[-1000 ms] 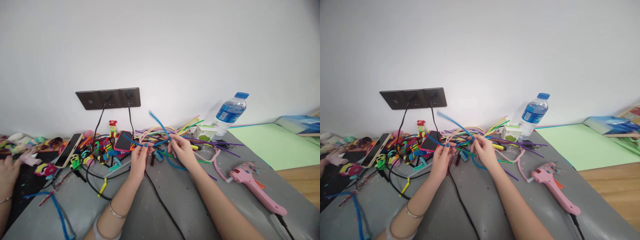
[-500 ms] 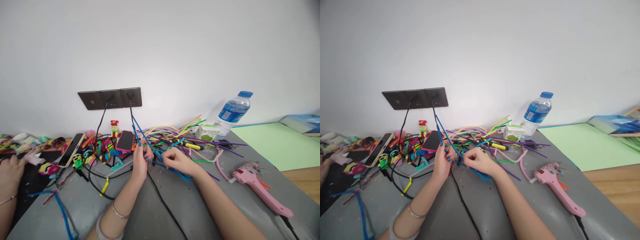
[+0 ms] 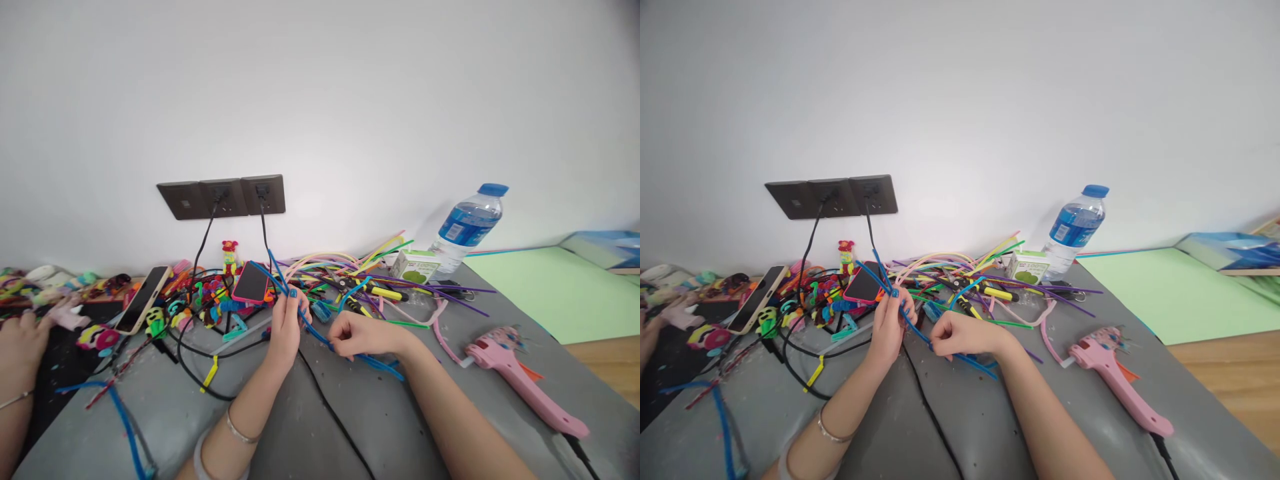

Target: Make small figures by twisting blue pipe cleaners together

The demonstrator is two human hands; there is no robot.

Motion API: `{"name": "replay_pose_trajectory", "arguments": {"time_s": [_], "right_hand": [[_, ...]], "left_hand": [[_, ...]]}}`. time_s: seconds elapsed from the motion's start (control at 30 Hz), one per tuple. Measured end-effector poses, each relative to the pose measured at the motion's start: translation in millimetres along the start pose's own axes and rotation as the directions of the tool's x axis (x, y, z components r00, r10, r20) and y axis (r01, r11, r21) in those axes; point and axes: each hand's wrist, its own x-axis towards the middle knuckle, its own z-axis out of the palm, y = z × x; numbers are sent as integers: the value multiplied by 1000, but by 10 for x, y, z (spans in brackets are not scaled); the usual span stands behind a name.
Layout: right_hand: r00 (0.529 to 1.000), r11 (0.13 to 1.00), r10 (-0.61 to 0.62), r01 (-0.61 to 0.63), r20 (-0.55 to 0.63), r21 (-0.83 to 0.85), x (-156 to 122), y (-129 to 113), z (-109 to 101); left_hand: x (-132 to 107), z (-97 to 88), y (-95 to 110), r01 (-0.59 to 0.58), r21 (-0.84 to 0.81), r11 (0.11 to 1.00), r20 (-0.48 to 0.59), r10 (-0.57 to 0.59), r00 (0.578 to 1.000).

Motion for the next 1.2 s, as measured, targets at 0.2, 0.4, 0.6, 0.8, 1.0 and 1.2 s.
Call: {"name": "replay_pose_trajectory", "arguments": {"time_s": [0.2, 0.4, 0.6, 0.8, 1.0, 1.2], "right_hand": [[979, 992, -67, 87, -194, 96, -6, -1, -31], [841, 921, -165, 318, -516, 223, 37, -42, 11], [875, 938, -79, 228, -478, 263, 22, -50, 37], [843, 955, -114, 238, -526, 174, 43, -68, 22], [854, 943, -173, 287, -490, 167, 38, -4, -15], [864, 863, -102, 323, -492, 388, 44, -23, 32]], "left_hand": [[-57, 65, 110, 90, -112, 990, 183, -69, 981], [-207, 202, 192, 496, -170, 851, 589, -316, 744], [-257, 218, 159, 573, -35, 819, 656, -413, 631], [-208, 131, 211, 745, 39, 666, 747, -515, 421], [-177, 85, 301, 841, 126, 526, 804, -550, 224], [-170, 80, 310, 856, 86, 511, 792, -556, 252]]}}
